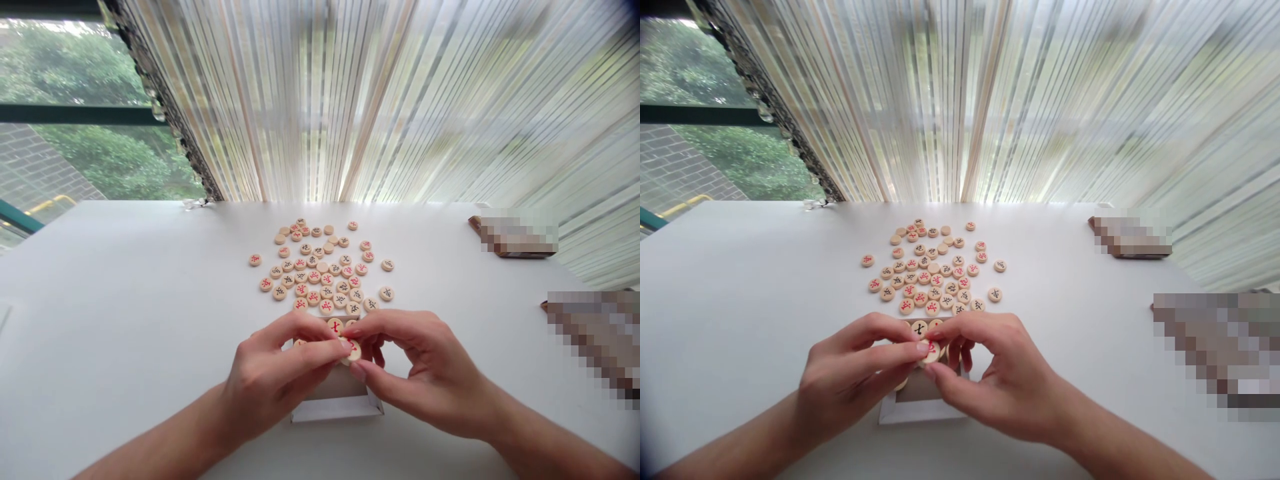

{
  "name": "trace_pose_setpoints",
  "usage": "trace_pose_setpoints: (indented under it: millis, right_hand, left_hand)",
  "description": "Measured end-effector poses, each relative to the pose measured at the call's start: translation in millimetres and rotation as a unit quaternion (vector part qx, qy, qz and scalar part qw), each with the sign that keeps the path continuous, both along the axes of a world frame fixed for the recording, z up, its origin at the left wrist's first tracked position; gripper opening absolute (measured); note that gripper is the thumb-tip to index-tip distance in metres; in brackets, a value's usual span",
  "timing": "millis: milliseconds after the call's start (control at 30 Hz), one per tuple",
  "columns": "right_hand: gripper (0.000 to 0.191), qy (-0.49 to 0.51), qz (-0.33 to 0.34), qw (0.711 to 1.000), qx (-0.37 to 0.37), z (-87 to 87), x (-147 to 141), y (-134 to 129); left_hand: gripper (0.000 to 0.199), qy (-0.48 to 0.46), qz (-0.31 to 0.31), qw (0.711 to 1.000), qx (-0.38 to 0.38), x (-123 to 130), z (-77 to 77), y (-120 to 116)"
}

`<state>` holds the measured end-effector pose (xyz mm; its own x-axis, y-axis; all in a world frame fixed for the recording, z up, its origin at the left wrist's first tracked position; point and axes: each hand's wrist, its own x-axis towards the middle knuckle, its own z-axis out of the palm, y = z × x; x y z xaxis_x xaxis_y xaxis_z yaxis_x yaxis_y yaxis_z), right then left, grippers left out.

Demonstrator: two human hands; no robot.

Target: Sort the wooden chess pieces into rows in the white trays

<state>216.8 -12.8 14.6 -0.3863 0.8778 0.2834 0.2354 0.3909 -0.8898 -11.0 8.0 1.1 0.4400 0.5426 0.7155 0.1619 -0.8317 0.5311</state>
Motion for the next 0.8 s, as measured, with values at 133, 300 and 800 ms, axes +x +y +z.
trace_pose_setpoints:
  millis: [133, 300, 800]
  right_hand:
    - [0.012, -0.040, 0.001, 0.999, 0.004, 3.2, 2.0, 0.8]
    - [0.014, -0.075, -0.006, 0.996, 0.039, 7.4, 0.9, 1.7]
    - [0.014, -0.127, -0.028, 0.986, 0.103, -0.6, -0.4, 1.6]
  left_hand:
    - [0.026, 0.033, -0.009, 0.999, 0.014, -4.1, -1.8, -0.5]
    - [0.024, 0.045, -0.012, 0.997, 0.068, -5.5, -9.1, 3.6]
    - [0.031, 0.045, 0.073, 0.994, 0.067, -3.8, -4.4, 9.2]
